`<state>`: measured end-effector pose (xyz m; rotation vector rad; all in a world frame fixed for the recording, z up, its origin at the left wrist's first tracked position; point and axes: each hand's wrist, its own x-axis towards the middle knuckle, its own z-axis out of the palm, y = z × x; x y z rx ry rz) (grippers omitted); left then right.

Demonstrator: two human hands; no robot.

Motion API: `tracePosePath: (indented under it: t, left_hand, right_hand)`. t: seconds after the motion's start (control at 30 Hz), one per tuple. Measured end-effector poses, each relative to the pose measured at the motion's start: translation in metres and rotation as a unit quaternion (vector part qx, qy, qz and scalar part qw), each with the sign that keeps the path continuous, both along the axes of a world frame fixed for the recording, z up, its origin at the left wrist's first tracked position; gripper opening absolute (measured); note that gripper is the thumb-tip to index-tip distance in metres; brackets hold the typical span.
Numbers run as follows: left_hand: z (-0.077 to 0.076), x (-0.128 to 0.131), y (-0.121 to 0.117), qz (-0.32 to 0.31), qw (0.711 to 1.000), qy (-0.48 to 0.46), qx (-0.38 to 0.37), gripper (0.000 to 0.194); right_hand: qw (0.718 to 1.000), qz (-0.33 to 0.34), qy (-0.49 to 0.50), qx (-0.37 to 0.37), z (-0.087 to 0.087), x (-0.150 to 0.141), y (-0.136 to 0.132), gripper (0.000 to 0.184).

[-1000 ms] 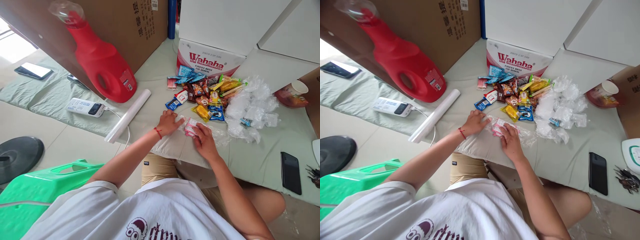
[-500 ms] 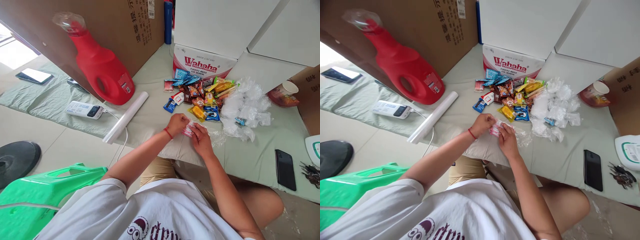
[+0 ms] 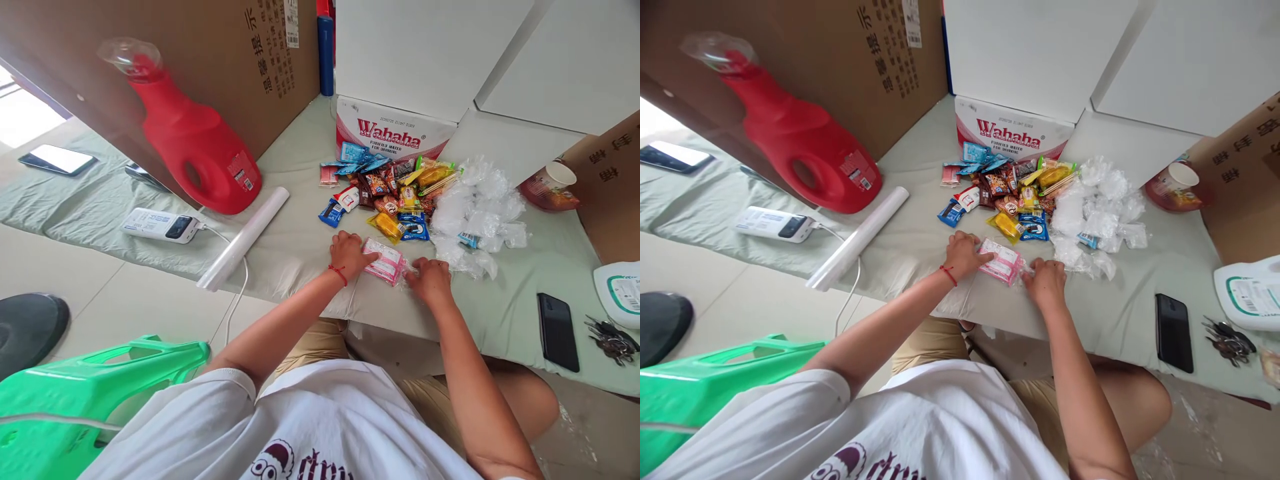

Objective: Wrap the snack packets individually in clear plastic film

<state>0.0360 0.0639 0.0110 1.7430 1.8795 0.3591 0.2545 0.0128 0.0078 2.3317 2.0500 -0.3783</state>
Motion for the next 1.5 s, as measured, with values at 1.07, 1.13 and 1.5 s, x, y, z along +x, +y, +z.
tracePosePath:
  t: [1.07,1.13,1.5]
  left_hand:
    - [-0.019,0.061,-0.043,-0.231,0.832,-0.431,0.262,0.040]
    - [-0.023,0.072,-0.036,-0.240,0.862,-0.385,0.224,0.037]
    - [-0.042,0.084,-0.024,-0.393,0.880,-0.254,0.086,0.030]
  right_hand:
    - [0.663,-0.244,0.664,0.244,0.031,0.058,-0.055,0.033]
    - [0.644,-0.291,0.617,0.346,0.041,0.120,-0.036,0.038]
    - [0.684,-0.455,0.375,0.430,0.031,0.324,0.127,0.021]
